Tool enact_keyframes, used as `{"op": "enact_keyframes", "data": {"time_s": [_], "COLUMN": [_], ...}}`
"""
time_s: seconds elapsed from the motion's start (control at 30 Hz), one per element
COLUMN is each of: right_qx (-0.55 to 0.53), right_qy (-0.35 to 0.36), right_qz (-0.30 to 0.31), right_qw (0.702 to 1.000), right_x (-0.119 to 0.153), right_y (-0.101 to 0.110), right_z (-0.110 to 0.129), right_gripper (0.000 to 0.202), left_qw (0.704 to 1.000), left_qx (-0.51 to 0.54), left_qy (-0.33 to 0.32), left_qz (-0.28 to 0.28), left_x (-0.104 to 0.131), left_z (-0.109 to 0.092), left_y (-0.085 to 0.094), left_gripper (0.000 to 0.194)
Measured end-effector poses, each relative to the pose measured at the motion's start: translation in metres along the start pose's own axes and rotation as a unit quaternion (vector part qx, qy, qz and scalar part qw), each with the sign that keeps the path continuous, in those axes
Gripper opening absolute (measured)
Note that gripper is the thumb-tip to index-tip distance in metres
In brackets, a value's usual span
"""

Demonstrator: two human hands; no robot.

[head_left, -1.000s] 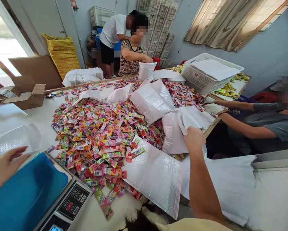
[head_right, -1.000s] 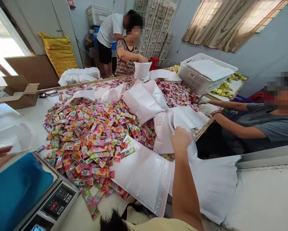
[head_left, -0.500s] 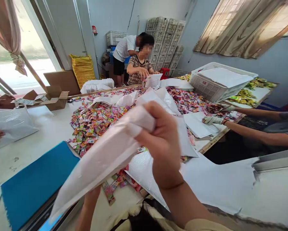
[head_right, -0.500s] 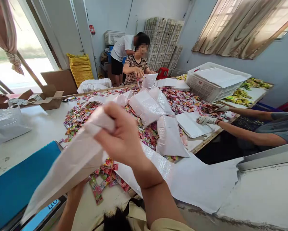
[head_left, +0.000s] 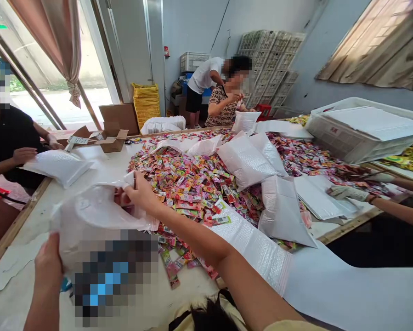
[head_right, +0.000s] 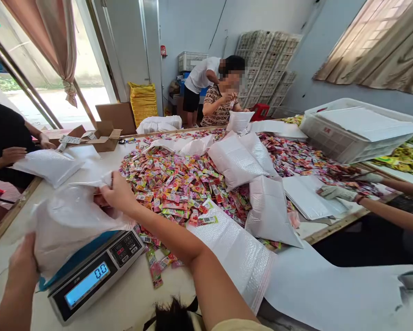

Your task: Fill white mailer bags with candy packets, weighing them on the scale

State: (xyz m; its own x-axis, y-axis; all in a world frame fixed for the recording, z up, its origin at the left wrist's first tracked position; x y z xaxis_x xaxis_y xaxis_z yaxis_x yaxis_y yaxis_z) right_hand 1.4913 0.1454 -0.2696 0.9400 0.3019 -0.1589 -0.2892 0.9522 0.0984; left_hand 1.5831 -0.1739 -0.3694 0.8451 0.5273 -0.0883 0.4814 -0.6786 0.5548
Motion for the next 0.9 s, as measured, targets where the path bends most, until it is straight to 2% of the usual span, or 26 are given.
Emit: {"op": "enact_keyframes", "data": {"time_s": [0.07, 0.13, 0.2, 0.3, 0.43, 0.5, 0.57, 0.63, 0.73, 0.8, 0.9], "right_qx": [-0.084, -0.128, -0.145, -0.174, -0.183, -0.153, -0.106, -0.07, -0.071, -0.087, -0.133], "right_qy": [-0.044, -0.076, -0.103, -0.138, -0.155, -0.134, -0.106, -0.099, -0.113, -0.124, -0.138], "right_qz": [-0.018, -0.052, -0.085, -0.105, -0.079, -0.055, -0.02, 0.04, 0.122, 0.141, 0.164], "right_qw": [0.995, 0.987, 0.98, 0.969, 0.968, 0.978, 0.989, 0.992, 0.984, 0.978, 0.968], "right_x": [0.0, 0.006, 0.014, 0.029, 0.05, 0.063, 0.075, 0.087, 0.104, 0.113, 0.12], "right_y": [-0.006, -0.003, 0.004, 0.016, 0.031, 0.039, 0.044, 0.039, 0.016, -0.002, -0.029], "right_z": [-0.038, -0.066, -0.086, -0.111, -0.134, -0.138, -0.138, -0.137, -0.136, -0.137, -0.141], "right_gripper": [0.017, 0.017, 0.018, 0.02, 0.035, 0.042, 0.047, 0.05, 0.055, 0.056, 0.058], "left_qw": [0.999, 0.996, 0.992, 0.988, 0.975, 0.97, 0.97, 0.967, 0.957, 0.957, 0.958], "left_qx": [-0.017, -0.067, -0.117, -0.143, -0.118, -0.102, -0.102, -0.124, -0.174, -0.204, -0.25], "left_qy": [0.045, 0.061, 0.041, -0.039, -0.138, -0.147, -0.144, -0.166, -0.219, -0.205, -0.142], "left_qz": [0.005, 0.015, 0.015, -0.027, -0.13, -0.162, -0.169, -0.15, -0.071, -0.032, -0.02], "left_x": [-0.014, -0.023, -0.028, -0.027, -0.009, 0.008, 0.03, 0.053, 0.077, 0.079, 0.063], "left_z": [0.003, 0.005, 0.008, 0.006, -0.005, -0.009, -0.013, -0.019, -0.029, -0.028, -0.021], "left_y": [-0.005, -0.014, -0.024, -0.029, -0.007, 0.007, 0.015, 0.011, -0.012, -0.027, -0.034], "left_gripper": [0.035, 0.037, 0.038, 0.033, 0.035, 0.043, 0.047, 0.049, 0.048, 0.046, 0.044]}}
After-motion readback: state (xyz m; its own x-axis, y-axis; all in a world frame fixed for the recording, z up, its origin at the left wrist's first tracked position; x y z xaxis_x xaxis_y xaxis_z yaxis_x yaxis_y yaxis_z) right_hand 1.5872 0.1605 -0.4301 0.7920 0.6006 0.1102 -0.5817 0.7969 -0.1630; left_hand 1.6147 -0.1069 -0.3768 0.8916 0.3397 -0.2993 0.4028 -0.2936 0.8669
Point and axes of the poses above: each hand's wrist, its own x-axis away from the middle knuckle, its own y-axis out of the back of the hand, z = x × y, the point moved 7 cm from there along -x, towards the middle knuckle, and after that the axes turned 8 degrees about z, right-handed, at the moved point
